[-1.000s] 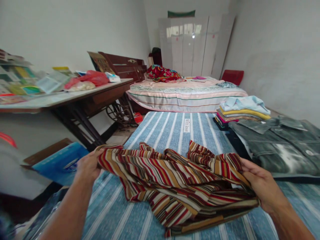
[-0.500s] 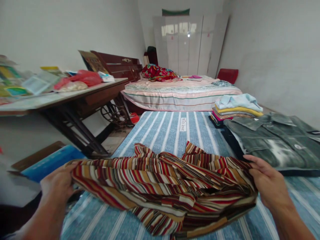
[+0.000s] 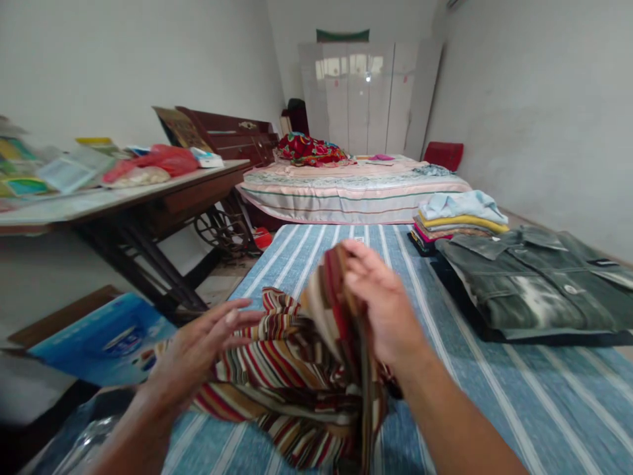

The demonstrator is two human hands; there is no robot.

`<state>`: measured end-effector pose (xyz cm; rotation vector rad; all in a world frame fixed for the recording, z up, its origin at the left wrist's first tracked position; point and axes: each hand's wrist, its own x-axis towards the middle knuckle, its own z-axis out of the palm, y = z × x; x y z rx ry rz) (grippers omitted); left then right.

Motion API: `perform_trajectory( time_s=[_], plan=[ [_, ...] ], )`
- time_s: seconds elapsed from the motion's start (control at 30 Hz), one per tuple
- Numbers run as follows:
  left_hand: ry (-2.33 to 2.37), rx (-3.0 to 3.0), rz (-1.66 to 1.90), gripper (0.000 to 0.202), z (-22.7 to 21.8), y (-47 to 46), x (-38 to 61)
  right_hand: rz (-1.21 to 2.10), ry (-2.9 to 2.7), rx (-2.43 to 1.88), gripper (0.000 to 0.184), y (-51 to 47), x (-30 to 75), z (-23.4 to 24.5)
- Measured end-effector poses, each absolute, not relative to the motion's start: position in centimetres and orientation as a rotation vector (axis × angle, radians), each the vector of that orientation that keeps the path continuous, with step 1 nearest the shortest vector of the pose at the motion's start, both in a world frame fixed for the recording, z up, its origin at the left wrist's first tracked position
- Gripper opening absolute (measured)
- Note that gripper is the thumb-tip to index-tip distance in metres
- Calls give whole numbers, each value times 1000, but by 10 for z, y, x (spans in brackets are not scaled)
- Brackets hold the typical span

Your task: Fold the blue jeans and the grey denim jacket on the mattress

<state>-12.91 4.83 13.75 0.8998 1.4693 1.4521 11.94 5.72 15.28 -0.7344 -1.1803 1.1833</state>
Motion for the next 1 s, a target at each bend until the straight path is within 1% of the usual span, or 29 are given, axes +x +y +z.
perform_trajectory(
  time_s=[0.07,0.1,0.17,0.23,0.3,0.37,0.5,0.57,0.63,0.73,0.8,0.87,0.9,0.97,1.0],
  plan=[
    [1196,766,1348,24,138,40,-112,1294,-1456,-540,51,51,70,150],
    [1136,734,1322,24,136,37,-109,1289,-1572,-458,52,46,50,148],
    [1105,698,1321,27,130,34,-112,1166,-1697,-480,51,36,22,139],
    [1110,727,1264,35,122,33,-122,987,-1768,-539,44,25,13,127],
    [1130,719,1195,39,112,31,-133,795,-1822,-578,36,15,20,112],
    [1170,656,1204,38,105,29,-142,597,-1839,-646,32,7,38,94],
    [1242,564,1400,33,104,27,-162,251,-1700,-1003,30,4,101,54],
    [1247,567,1500,32,111,28,-174,193,-1668,-1184,28,9,136,34],
    [1243,592,1605,32,120,30,-183,238,-1652,-1364,30,15,164,18],
    [1241,623,1734,32,133,33,-190,514,-1735,-1502,36,23,178,5],
    [1231,631,1772,32,138,35,-189,686,-1800,-1467,45,26,167,5],
    [1227,641,1778,32,141,36,-186,829,-1855,-1318,53,30,146,11],
    [1233,651,1770,33,141,36,-185,899,-1875,-1217,51,33,135,15],
    [1255,673,1762,33,143,35,-185,1013,-1864,-1067,34,42,113,22],
    [1264,685,1764,34,144,35,-186,1036,-1827,-1068,28,48,105,25]
  ],
)
